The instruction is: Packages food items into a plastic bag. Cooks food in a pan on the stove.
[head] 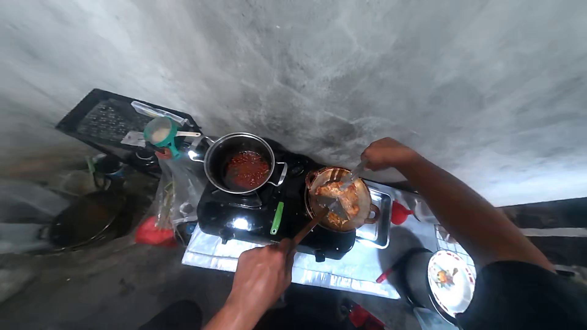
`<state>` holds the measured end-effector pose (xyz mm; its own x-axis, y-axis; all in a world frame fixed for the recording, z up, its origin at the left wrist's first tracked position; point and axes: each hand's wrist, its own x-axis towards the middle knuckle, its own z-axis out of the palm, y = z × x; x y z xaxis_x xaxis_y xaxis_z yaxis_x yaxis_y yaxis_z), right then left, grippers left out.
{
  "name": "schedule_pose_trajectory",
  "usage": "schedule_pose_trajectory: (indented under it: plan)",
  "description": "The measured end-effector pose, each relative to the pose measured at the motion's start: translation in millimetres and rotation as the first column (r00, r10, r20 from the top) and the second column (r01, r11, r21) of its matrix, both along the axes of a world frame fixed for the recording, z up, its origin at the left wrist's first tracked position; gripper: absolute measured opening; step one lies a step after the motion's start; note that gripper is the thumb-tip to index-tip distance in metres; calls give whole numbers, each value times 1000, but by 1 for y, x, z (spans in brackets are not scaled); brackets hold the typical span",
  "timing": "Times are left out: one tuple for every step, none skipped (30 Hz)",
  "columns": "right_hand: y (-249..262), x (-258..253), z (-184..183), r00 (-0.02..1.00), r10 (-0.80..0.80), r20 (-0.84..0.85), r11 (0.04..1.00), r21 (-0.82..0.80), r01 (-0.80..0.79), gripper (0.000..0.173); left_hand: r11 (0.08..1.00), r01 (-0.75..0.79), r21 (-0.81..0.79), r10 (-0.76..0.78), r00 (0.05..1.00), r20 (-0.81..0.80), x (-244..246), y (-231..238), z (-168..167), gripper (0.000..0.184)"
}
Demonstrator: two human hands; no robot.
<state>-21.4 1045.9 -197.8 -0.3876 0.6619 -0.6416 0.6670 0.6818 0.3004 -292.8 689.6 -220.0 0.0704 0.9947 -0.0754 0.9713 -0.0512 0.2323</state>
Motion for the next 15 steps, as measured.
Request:
schedule_pose_trajectory:
  plan:
    - [2,-1,-3,1000,-19,11,1000,-10,19,27,1000,2,9,-2,1000,-1,0,0,-1,33]
    - [2,-1,-5,1000,-31,4,999,-25,31,27,1000,4,15,-4,1000,0,0,-1,-2,33]
    - [3,0,-5,999,-38,-14,998,-41,38,26,1000,5,21,-5,1000,-2,-1,-1,-2,33]
    - [3,4,-5,999,-37,-35,998,-52,35,25,1000,7,22,-7,1000,-2,-1,-2,-3,33]
    - [3,8,-3,997,-38,-60,998,-60,34,23,1000,9,20,-9,1000,-2,-1,-3,-3,34]
    - [2,13,0,996,-34,-82,998,-57,30,20,1000,8,15,-8,1000,-1,-1,-3,-3,34]
    - [0,18,5,995,-30,-100,998,-51,25,18,1000,7,10,-7,1000,-3,-2,-3,-4,33]
    - [-3,23,10,993,-30,-117,999,-45,25,18,1000,8,4,-8,1000,-2,-2,-3,-3,33]
    - [-7,29,15,990,-25,-135,999,-32,21,18,1000,9,-1,-9,1000,-5,-2,-2,-2,33]
    - [-10,35,19,988,-25,-155,1000,-15,23,19,1000,13,-5,-13,1000,-9,-2,-2,-2,32]
    - [-15,42,23,985,-30,-171,1000,1,30,20,1000,16,-15,-16,1000,-13,-2,-1,0,32]
    - [-19,49,27,982,-32,-188,999,22,37,21,999,19,-30,-20,1000,-20,-2,0,1,33]
    - [-23,55,31,979,-39,-200,998,43,48,20,998,20,-54,-21,999,-25,-2,2,3,33]
    - [-26,61,35,977,-52,-204,996,64,66,20,997,19,-78,-21,999,-31,-2,3,4,33]
    - [-30,67,39,975,-70,-212,993,83,89,20,995,17,-95,-21,999,-33,-2,4,5,34]
